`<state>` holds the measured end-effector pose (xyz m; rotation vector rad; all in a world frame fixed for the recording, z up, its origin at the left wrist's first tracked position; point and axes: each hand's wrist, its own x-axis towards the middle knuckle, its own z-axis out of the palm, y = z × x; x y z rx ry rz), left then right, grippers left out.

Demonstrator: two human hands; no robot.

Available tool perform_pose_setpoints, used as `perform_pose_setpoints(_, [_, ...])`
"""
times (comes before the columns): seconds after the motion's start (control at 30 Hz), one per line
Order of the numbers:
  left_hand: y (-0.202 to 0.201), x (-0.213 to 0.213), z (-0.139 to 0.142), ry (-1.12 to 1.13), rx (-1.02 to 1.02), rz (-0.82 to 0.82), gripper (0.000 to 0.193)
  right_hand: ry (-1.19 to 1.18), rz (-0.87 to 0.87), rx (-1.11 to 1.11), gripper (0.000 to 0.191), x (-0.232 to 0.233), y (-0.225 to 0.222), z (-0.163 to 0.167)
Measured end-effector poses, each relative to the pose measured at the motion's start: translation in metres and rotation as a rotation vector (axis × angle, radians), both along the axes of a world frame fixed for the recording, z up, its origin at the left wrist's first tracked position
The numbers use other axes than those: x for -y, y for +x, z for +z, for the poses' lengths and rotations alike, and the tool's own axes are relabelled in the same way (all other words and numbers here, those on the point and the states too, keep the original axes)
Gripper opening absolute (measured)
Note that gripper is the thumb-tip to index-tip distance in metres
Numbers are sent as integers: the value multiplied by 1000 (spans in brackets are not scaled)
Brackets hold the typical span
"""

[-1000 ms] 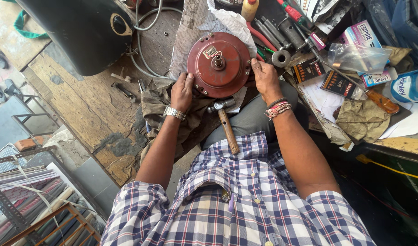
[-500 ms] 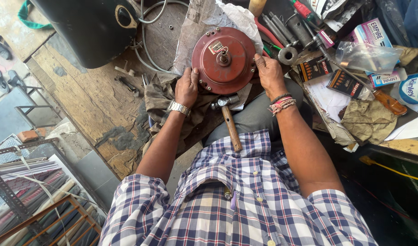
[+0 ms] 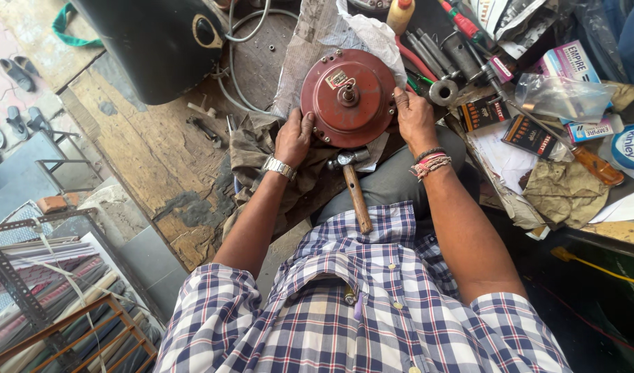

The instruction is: The person works on a reddish-brown circular electrical component on a cluttered workbench. They use a hammer to tap the component, then use pliers and a screwdriver to adjust internal parts and wires. The person also handles a red and black wire pair at the end.

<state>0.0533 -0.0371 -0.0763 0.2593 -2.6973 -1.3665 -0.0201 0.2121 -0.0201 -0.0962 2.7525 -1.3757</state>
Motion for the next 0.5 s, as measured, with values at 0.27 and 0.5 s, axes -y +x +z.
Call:
perform_pose_setpoints(0.27, [3,7,17,-62,16,34,34,-29,9,-54,52,8,0,5])
perform_pose_setpoints(0.5, [51,47,64,-918,-132,138,71,-46,-60,-197,36,12,7,-2])
